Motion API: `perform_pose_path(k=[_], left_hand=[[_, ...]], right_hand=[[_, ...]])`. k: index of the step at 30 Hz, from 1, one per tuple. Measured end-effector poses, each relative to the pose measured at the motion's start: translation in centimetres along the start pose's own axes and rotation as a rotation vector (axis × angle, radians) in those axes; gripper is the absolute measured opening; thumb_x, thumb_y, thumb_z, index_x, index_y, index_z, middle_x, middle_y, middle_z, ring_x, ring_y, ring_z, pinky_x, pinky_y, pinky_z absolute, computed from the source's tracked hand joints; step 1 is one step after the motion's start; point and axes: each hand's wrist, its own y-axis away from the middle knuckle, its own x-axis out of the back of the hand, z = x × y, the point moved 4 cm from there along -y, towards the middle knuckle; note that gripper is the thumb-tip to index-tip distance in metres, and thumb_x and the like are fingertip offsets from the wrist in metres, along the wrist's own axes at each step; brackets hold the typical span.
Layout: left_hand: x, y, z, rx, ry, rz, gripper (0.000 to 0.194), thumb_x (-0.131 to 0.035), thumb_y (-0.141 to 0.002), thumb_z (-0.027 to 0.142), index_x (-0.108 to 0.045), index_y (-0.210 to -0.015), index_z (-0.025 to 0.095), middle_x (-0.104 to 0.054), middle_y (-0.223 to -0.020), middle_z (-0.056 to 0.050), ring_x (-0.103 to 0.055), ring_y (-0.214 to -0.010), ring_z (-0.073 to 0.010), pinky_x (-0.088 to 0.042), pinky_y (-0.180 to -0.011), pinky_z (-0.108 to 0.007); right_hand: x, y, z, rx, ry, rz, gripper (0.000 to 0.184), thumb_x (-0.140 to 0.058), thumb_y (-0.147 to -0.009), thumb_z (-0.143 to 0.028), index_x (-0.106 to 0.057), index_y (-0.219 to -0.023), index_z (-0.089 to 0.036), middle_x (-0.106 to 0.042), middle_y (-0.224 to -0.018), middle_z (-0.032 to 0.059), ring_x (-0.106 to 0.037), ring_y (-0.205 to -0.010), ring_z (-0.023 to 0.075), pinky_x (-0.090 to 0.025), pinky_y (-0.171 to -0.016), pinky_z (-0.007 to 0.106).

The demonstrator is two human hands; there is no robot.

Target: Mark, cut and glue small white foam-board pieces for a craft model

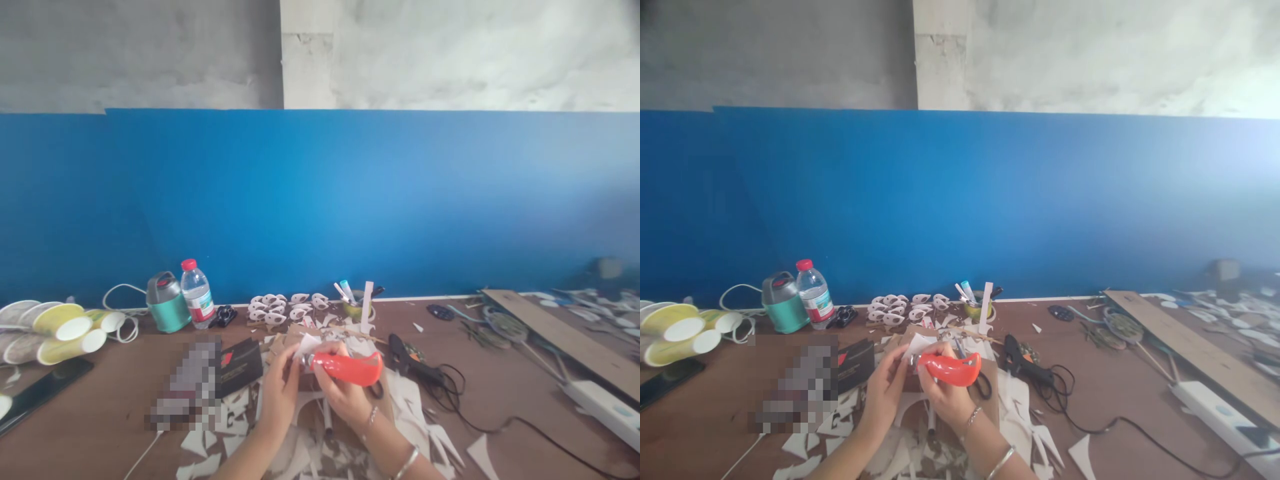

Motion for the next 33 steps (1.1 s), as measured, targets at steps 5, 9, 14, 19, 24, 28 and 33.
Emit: perform_pose_path(k=[5, 9, 14, 19, 24, 28, 33], left_hand=[[0.1, 0.0, 0.4, -0.031, -0.007, 0.011, 0.033, -0.050, -0.089, 0.045, -0.065, -0.108, 0.022, -0.070, -0.110, -0.009, -0.066, -0.102, -0.0269, -0.049, -0.093, -0.043], [0.2, 0.0, 0.5, -0.044, -0.021, 0.022, 0.032, -0.050, -0.089, 0.044, -0.065, -0.107, 0.022, -0.070, -0.109, -0.010, -0.066, -0.101, -0.0271, -0.049, -0.092, -0.043], [0.2, 0.0, 0.4, -0.065, -0.030, 0.021, 0.032, -0.050, -0.089, 0.043, -0.066, -0.108, 0.022, -0.070, -0.111, -0.009, -0.066, -0.102, -0.0269, -0.050, -0.093, -0.043], [0.2, 0.0, 0.4, -0.078, -0.017, 0.034, 0.031, -0.051, -0.089, 0.042, -0.066, -0.108, 0.022, -0.070, -0.111, -0.010, -0.065, -0.104, -0.0269, -0.050, -0.094, -0.043], [0.1, 0.1, 0.5, -0.072, -0.020, 0.023, 0.032, -0.051, -0.089, 0.043, -0.066, -0.108, 0.022, -0.070, -0.112, -0.010, -0.065, -0.104, -0.0268, -0.051, -0.092, -0.042], [0.2, 0.1, 0.9, -0.079, -0.019, 0.025, 0.033, -0.051, -0.089, 0.045, -0.066, -0.106, 0.022, -0.071, -0.109, -0.010, -0.067, -0.101, -0.0267, -0.052, -0.089, -0.041], [0.1, 0.1, 1.1, -0.057, 0.040, -0.001, 0.036, -0.051, -0.088, 0.048, -0.066, -0.105, 0.020, -0.071, -0.106, -0.011, -0.070, -0.089, -0.0256, -0.056, -0.079, -0.038]], right_hand=[[0.0, 0.1, 0.2, 0.004, 0.020, -0.008, 0.007, -0.056, -0.087, -0.021, -0.053, -0.094, -0.020, -0.062, -0.088, 0.0055, -0.060, -0.081, 0.0200, -0.050, -0.074, 0.034], [0.0, 0.0, -0.2, 0.030, 0.064, -0.019, 0.006, -0.054, -0.088, -0.021, -0.053, -0.093, -0.020, -0.060, -0.087, 0.0047, -0.059, -0.080, 0.0196, -0.049, -0.075, 0.035], [0.1, 0.0, -0.1, 0.045, 0.098, -0.017, 0.005, -0.053, -0.088, -0.022, -0.052, -0.093, -0.020, -0.059, -0.087, 0.0043, -0.058, -0.080, 0.0197, -0.048, -0.076, 0.036], [0.1, -0.1, -0.2, 0.059, 0.085, -0.008, 0.005, -0.053, -0.089, -0.021, -0.052, -0.093, -0.022, -0.060, -0.086, 0.0035, -0.059, -0.080, 0.0193, -0.048, -0.077, 0.036], [0.0, -0.4, -1.1, 0.054, 0.059, 0.016, 0.004, -0.052, -0.089, -0.025, -0.052, -0.090, -0.022, -0.059, -0.083, 0.0032, -0.058, -0.076, 0.0187, -0.049, -0.073, 0.034], [0.1, -0.5, -1.2, 0.051, 0.045, 0.038, 0.007, -0.053, -0.089, -0.028, -0.052, -0.088, -0.021, -0.058, -0.080, 0.0026, -0.058, -0.073, 0.0176, -0.050, -0.070, 0.032], [0.4, -0.5, -0.7, 0.000, 0.013, 0.083, 0.011, -0.056, -0.088, -0.031, -0.053, -0.088, -0.021, -0.059, -0.081, 0.0030, -0.057, -0.075, 0.0180, -0.050, -0.068, 0.031]])
